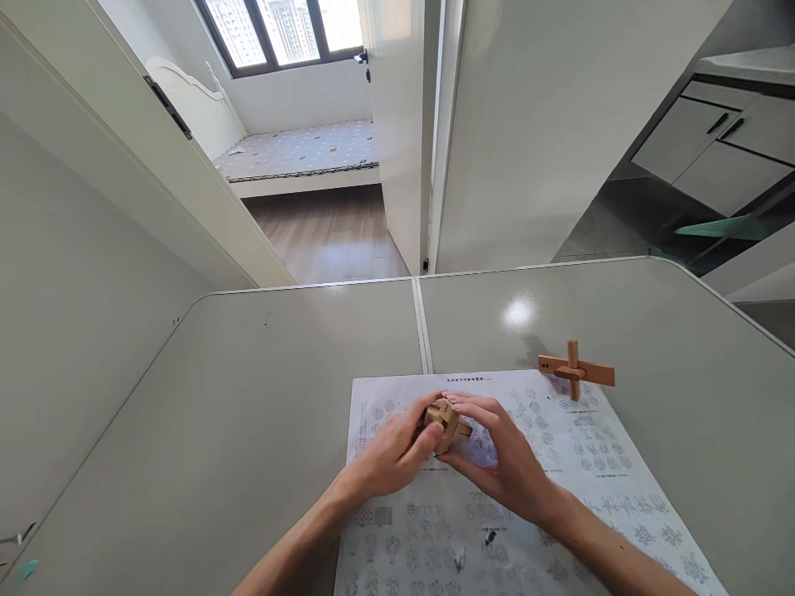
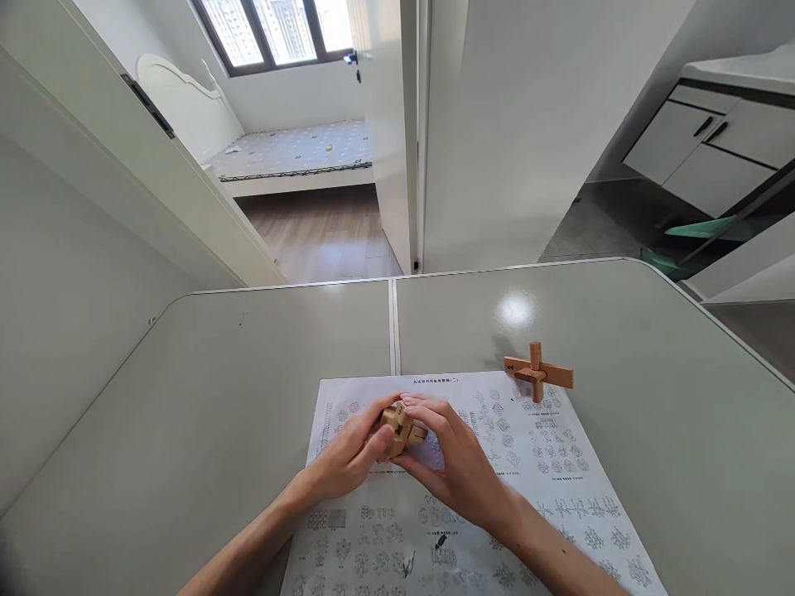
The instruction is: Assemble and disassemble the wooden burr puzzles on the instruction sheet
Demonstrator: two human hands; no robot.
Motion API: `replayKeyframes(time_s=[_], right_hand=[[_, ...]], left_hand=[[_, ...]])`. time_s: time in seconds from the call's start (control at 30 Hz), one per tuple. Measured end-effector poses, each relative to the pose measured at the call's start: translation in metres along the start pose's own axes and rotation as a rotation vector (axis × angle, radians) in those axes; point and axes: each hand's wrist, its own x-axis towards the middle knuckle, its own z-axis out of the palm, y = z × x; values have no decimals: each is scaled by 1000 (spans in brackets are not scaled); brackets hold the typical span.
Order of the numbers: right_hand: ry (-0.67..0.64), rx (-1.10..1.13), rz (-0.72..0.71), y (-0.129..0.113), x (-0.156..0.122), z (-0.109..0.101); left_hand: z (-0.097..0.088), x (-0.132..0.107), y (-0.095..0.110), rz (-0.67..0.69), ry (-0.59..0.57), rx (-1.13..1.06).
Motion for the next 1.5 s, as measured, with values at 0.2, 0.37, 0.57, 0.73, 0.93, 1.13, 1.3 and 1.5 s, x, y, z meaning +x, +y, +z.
replayKeyframes(time_s=[0.2,0.37,0.57,0.73,0.93,1.13,1.3,1.5], right_hand=[[18,-9,-15,1,0,1],[-23,91,75,1,3,-1],[-57,141,137,-3,10,-6],[-75,217,284,-1,8,-7],[-83,325,465,3,7,-9],[-162,373,510,0,11,-10],[-223,379,494,2,13,-11],[-300,402,460,1,15,-14]], left_hand=[[1,1,6,-65,-7,99],[-1,1,4,-16,-27,89],[-2,1,2,36,-88,110],[-1,0,0,31,-67,38],[-2,0,3,-6,-42,14],[-3,-1,5,-2,-51,-14],[-2,-3,6,-8,1,-55],[-2,-2,4,27,-30,-126]])
